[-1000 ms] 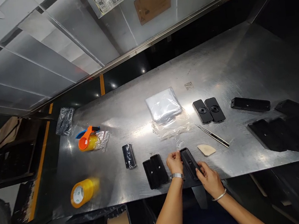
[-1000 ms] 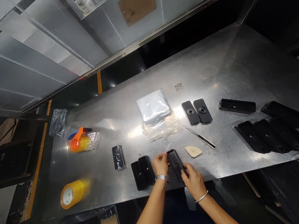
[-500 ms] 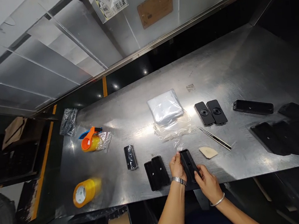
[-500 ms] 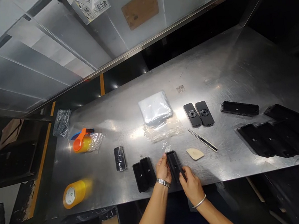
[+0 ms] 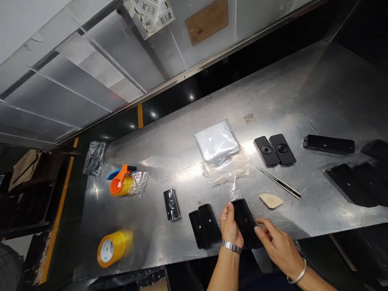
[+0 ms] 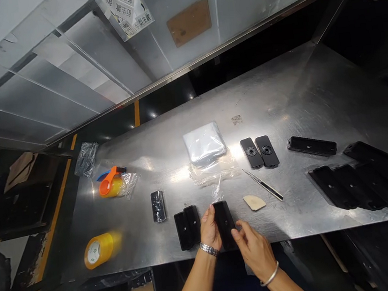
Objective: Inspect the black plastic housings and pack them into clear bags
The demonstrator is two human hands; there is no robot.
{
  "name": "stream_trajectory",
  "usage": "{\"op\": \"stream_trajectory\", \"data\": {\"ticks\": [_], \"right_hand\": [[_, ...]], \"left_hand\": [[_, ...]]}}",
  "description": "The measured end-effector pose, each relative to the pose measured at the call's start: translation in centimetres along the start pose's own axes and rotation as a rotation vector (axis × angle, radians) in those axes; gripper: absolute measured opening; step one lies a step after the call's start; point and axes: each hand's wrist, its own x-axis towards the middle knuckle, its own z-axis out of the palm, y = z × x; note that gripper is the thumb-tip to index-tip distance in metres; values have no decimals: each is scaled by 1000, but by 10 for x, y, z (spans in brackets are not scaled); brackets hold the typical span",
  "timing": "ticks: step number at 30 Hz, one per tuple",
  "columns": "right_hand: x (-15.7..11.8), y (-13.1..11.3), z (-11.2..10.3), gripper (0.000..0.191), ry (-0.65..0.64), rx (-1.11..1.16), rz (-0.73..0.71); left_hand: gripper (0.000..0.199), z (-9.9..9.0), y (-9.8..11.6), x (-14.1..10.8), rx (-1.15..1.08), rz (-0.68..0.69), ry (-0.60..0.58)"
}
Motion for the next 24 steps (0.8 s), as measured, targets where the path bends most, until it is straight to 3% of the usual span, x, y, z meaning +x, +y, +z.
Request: {"op": "stream_trajectory", "data": {"ticks": [4,10,17,24], "right_hand": [[18,-19,-39,29,-36,113,-89],[36,-54,-76,18,-312,257,-195],[40,-71,-96,15,-534,104,-216],[41,-83,-100,14,-483,-126,-456]], "left_hand": [[37,1,16,-37,24,-93,-149],[29,7,33,-87,3,-142,-377],[29,0,39,-105,35,-138,-478],[28,4,44,-116,65,-70,-509]]}}
